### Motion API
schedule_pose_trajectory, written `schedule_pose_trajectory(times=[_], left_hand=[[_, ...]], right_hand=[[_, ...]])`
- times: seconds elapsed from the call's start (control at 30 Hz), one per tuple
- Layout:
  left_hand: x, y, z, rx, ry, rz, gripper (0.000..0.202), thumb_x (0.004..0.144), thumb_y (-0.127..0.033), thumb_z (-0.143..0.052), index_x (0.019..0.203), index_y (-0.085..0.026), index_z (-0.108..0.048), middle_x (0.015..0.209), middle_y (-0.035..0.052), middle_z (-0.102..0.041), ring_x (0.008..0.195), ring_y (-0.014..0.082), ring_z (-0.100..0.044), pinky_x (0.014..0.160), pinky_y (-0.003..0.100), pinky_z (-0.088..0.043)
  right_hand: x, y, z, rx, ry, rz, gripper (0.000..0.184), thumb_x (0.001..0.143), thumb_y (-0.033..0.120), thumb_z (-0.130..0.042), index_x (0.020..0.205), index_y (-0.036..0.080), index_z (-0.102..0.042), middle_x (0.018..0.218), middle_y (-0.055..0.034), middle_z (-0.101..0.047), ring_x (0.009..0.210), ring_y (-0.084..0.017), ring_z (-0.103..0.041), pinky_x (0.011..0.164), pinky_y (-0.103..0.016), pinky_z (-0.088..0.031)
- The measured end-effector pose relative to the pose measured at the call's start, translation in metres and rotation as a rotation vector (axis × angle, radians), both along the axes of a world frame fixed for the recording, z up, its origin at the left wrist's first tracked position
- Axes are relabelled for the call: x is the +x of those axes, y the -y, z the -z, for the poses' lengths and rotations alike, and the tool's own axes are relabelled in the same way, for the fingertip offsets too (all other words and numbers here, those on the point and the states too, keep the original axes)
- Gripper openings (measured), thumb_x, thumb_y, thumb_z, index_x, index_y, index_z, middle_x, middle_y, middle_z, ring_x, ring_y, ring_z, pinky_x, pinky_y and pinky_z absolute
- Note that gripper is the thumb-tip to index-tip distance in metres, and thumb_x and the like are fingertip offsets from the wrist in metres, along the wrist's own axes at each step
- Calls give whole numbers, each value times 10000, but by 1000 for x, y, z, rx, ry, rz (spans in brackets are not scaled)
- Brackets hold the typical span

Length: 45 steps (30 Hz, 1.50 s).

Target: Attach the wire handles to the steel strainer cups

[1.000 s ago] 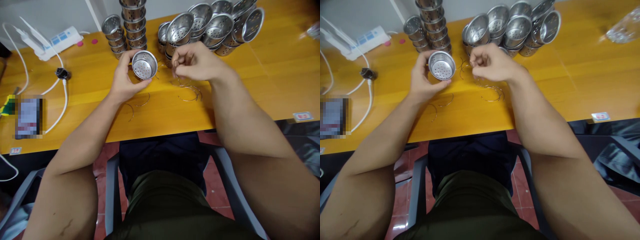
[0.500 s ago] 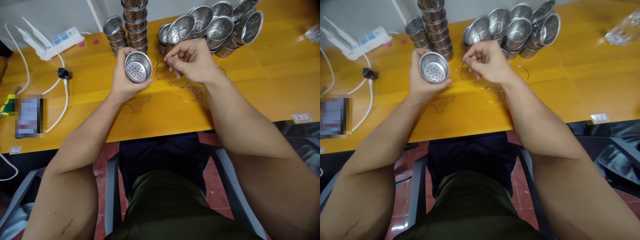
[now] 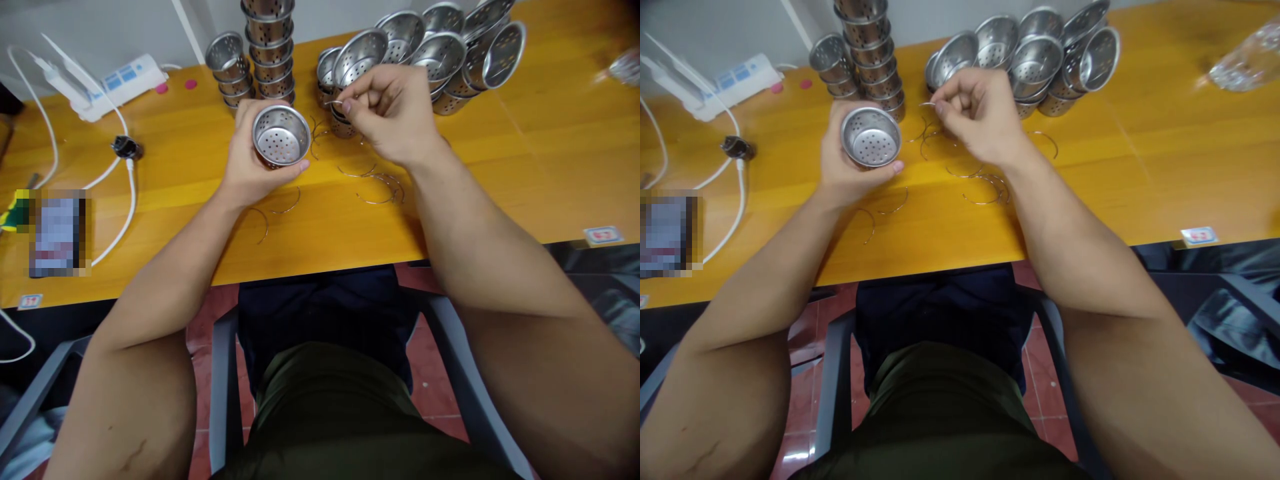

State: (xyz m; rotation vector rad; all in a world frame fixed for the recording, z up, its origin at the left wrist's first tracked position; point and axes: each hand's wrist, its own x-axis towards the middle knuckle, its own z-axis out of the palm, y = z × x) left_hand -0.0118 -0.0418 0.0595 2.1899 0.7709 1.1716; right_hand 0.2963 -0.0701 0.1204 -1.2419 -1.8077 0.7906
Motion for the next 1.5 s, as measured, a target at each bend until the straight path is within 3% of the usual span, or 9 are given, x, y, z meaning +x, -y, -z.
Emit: schedule_pose_trajectory(times=[0.17,0.3,0.5,0.6,0.77,0.93,1.13,1.33,1.5], left_hand=[[-3,-6,10,102,68,-229,845,759,-881,-1131,1386,-474,-737,1477,95,-792,1463,530,-713,1315,847,-623],[-2,-10,19,71,123,-186,965,819,-1033,-1095,1474,-449,-695,1491,35,-843,1439,452,-751,1300,778,-657],[5,-19,35,24,137,-129,1095,799,-1084,-1069,1555,-429,-624,1547,112,-803,1433,480,-796,1223,692,-690],[12,-23,51,-20,116,-79,1057,905,-1105,-961,1624,-425,-589,1544,136,-784,1408,465,-815,1218,672,-688],[14,-24,68,-49,154,16,1159,820,-1183,-953,1624,-425,-605,1503,146,-780,1342,467,-825,1138,663,-707],[14,-20,69,-69,118,32,1070,897,-1090,-988,1630,-410,-606,1481,138,-751,1344,450,-813,1108,617,-714],[16,-16,68,0,154,111,1185,842,-1185,-916,1666,-410,-565,1478,140,-717,1298,443,-795,1054,602,-707],[16,-10,53,-38,44,18,1044,904,-906,-1127,1647,-406,-590,1515,132,-741,1403,460,-798,1196,638,-708],[19,2,39,-19,38,2,1062,832,-809,-1233,1597,-382,-633,1516,139,-781,1381,483,-815,1227,675,-703]], right_hand=[[-10,5,0,51,-86,-95,343,1037,579,-964,1069,362,-701,907,-19,-580,806,-266,-469,844,-445,-506],[-14,9,-3,31,-83,-106,374,1001,604,-946,1066,365,-666,873,-2,-521,789,-261,-405,843,-442,-458],[-19,14,-7,-11,-53,-35,516,921,781,-971,1091,399,-668,945,-47,-586,910,-332,-494,895,-464,-495],[-26,18,-6,2,-89,-66,496,934,751,-980,1076,388,-673,917,-25,-561,856,-310,-455,874,-457,-471],[-35,25,-4,-9,-104,-146,482,952,722,-983,1058,357,-685,908,-15,-567,838,-283,-446,877,-438,-465],[-37,25,-4,-33,-46,-131,447,955,682,-956,1012,353,-659,900,-19,-574,852,-290,-459,887,-430,-483],[-36,20,1,-1,-96,-155,340,984,487,-982,1003,344,-674,857,13,-580,818,-260,-487,863,-421,-479],[-38,17,6,-127,40,-138,444,986,781,-902,1302,498,-773,804,-22,-652,881,-396,-653,656,-457,-446],[-50,22,10,-248,14,-198,559,990,800,-877,1465,524,-770,785,-15,-670,838,-386,-647,642,-464,-453]])
